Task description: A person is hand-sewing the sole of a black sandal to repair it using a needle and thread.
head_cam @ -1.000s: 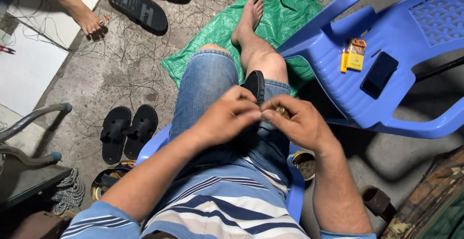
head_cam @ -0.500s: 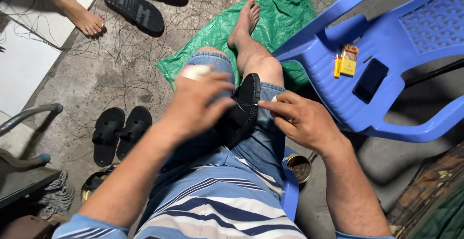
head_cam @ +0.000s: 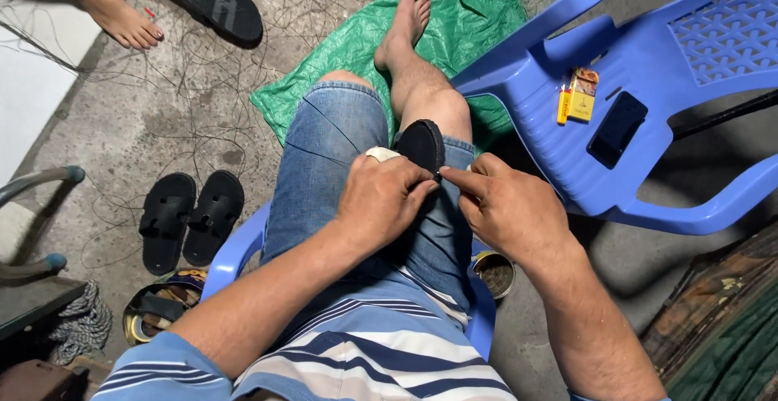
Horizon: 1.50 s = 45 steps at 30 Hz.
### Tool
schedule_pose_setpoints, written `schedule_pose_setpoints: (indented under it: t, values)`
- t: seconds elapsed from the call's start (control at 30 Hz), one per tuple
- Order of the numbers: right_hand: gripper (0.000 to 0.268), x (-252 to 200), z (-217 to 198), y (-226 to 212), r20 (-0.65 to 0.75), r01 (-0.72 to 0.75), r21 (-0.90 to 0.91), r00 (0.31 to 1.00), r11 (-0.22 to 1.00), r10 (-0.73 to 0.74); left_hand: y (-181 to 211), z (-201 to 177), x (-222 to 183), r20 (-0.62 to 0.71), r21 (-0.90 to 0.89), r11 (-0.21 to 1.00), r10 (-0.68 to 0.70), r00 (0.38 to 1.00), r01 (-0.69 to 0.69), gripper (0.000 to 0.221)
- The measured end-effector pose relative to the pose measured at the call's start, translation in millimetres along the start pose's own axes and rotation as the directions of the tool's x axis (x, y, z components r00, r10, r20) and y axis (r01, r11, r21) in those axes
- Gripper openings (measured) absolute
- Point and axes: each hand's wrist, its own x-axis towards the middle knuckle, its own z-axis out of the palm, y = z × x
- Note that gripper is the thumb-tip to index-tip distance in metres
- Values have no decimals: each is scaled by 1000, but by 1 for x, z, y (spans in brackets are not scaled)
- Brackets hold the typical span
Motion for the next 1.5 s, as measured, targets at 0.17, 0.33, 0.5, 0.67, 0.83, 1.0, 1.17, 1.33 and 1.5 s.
schedule_pose_setpoints:
  t: [0.17,0.33,0.5,0.67,0.83,1.0,1.17,1.33,1.5]
  values:
    - [33,4,4,-1,27,-40,-84,999,996,43,0,15,0,11,-47,998,-43,999,44,12]
    - [32,8,23,17,-91,19,60,996,998,-14,-4,10,-1,-24,-138,990,-45,999,42,11]
    - [30,8,39,32,-229,166,267,968,949,-105,-5,6,-4,-32,-253,966,-59,998,49,10]
    - [27,12,43,34,-365,318,169,899,933,-241,-7,6,-4,-49,-336,940,-74,996,53,9]
    - [27,13,50,31,-442,362,129,854,923,-273,-12,8,-6,-32,-385,921,-85,996,66,9]
    - [23,5,48,23,-430,291,67,871,954,-236,-4,-15,2,30,-35,992,126,992,-125,8]
    - [25,-4,16,5,-293,213,20,935,977,-198,-10,-52,18,146,418,813,380,913,-405,5]
    - [27,-6,9,4,-154,172,-1,973,985,-170,-4,-76,24,198,406,776,440,876,-482,9]
    - [26,-5,19,1,-204,149,8,968,989,-144,2,-53,12,182,288,899,286,941,-329,18]
